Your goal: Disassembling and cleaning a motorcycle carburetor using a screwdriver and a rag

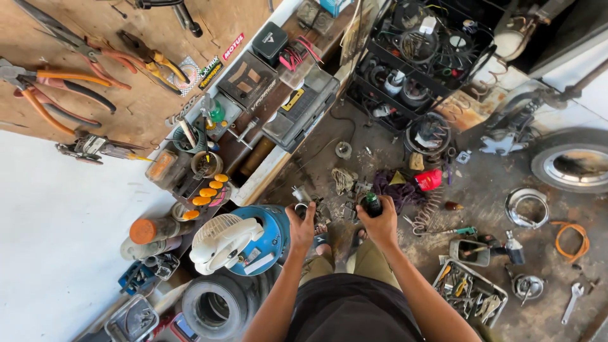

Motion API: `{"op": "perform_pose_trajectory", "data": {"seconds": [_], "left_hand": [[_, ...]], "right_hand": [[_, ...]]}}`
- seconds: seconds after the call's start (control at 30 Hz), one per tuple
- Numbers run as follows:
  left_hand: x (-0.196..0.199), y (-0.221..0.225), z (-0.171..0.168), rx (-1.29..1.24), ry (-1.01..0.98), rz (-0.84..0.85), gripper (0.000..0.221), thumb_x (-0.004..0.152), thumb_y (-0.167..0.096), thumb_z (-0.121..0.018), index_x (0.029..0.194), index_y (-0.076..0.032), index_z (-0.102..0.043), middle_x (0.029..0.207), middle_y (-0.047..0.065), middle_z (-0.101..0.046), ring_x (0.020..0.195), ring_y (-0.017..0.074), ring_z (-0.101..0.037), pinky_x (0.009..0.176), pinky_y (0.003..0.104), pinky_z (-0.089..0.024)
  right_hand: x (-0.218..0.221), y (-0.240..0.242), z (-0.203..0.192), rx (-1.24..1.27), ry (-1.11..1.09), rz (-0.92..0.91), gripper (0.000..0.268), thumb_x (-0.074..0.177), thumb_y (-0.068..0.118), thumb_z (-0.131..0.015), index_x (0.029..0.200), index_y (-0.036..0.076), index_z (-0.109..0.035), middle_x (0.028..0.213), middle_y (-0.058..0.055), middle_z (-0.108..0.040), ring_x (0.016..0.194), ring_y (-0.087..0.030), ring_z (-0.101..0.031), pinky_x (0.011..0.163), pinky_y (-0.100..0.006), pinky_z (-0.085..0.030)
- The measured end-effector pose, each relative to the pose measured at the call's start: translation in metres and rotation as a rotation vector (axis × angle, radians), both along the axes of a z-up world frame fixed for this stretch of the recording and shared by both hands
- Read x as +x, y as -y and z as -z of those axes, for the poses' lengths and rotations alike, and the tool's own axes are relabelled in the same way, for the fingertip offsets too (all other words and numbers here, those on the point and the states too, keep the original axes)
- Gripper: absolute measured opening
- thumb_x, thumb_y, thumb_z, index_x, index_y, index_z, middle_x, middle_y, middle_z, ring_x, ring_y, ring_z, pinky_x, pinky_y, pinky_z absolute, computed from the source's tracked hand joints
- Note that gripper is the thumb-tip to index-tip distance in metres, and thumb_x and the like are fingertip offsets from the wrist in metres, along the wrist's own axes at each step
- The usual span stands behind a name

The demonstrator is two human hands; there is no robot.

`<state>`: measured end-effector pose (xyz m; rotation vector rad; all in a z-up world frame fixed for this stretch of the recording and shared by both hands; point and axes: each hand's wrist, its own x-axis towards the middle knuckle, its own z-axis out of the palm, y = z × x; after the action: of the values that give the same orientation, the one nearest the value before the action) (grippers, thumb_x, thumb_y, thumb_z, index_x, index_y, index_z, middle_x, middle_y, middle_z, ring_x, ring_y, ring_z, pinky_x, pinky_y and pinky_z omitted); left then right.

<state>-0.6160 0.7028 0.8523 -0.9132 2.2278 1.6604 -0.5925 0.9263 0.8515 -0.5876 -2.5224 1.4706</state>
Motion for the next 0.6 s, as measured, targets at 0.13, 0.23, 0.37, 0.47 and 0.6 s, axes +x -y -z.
{"op": "perform_pose_trajectory", "data": {"seconds": [0.13,0.23,0.37,0.47,0.6], "left_hand": [[-0.012,-0.012,0.002,0.021,0.05,-0.057,0.067,0.086,-0.071,-0.07,0.124,-0.022,-0.043,0.116,0.024,-0.067,0.115,0.0454,-0.065,0.097,0.053,-0.05],[-0.019,-0.025,-0.017,0.135,0.01,-0.065,0.073,0.093,-0.068,-0.065,0.129,-0.01,-0.041,0.112,0.037,-0.061,0.107,0.0544,-0.065,0.088,0.066,-0.049],[-0.037,-0.05,0.0,0.112,0.036,-0.169,0.073,0.091,-0.072,-0.064,0.129,-0.014,-0.04,0.111,0.032,-0.064,0.098,0.0456,-0.07,0.086,0.06,-0.053],[-0.042,-0.073,0.004,0.084,0.071,-0.24,0.074,0.091,-0.071,-0.064,0.131,-0.014,-0.04,0.115,0.033,-0.063,0.104,0.048,-0.068,0.088,0.06,-0.052],[-0.051,-0.104,-0.009,0.122,-0.005,-0.287,0.077,0.096,-0.068,-0.061,0.135,-0.006,-0.036,0.12,0.035,-0.057,0.102,0.0433,-0.066,0.08,0.061,-0.049]], "right_hand": [[-0.03,-0.012,0.01,0.043,-0.009,-0.059,0.053,0.072,0.037,-0.089,0.11,0.006,-0.068,0.111,-0.01,-0.064,0.104,-0.036,-0.067,0.09,-0.048,-0.052],[-0.055,-0.025,0.009,0.03,-0.003,-0.121,0.054,0.071,0.036,-0.089,0.108,0.004,-0.068,0.111,-0.012,-0.063,0.105,-0.038,-0.067,0.091,-0.049,-0.053],[-0.094,-0.051,0.016,0.033,-0.077,-0.234,0.05,0.071,0.031,-0.089,0.105,0.002,-0.067,0.106,-0.015,-0.063,0.103,-0.041,-0.067,0.089,-0.05,-0.053],[-0.109,-0.072,0.015,0.056,-0.118,-0.294,0.046,0.071,0.029,-0.089,0.101,0.003,-0.066,0.103,-0.014,-0.063,0.1,-0.04,-0.068,0.087,-0.048,-0.054],[-0.137,-0.099,0.02,0.023,-0.093,-0.41,0.045,0.078,0.029,-0.086,0.106,0.002,-0.065,0.106,-0.015,-0.06,0.098,-0.042,-0.067,0.084,-0.054,-0.054]]}}
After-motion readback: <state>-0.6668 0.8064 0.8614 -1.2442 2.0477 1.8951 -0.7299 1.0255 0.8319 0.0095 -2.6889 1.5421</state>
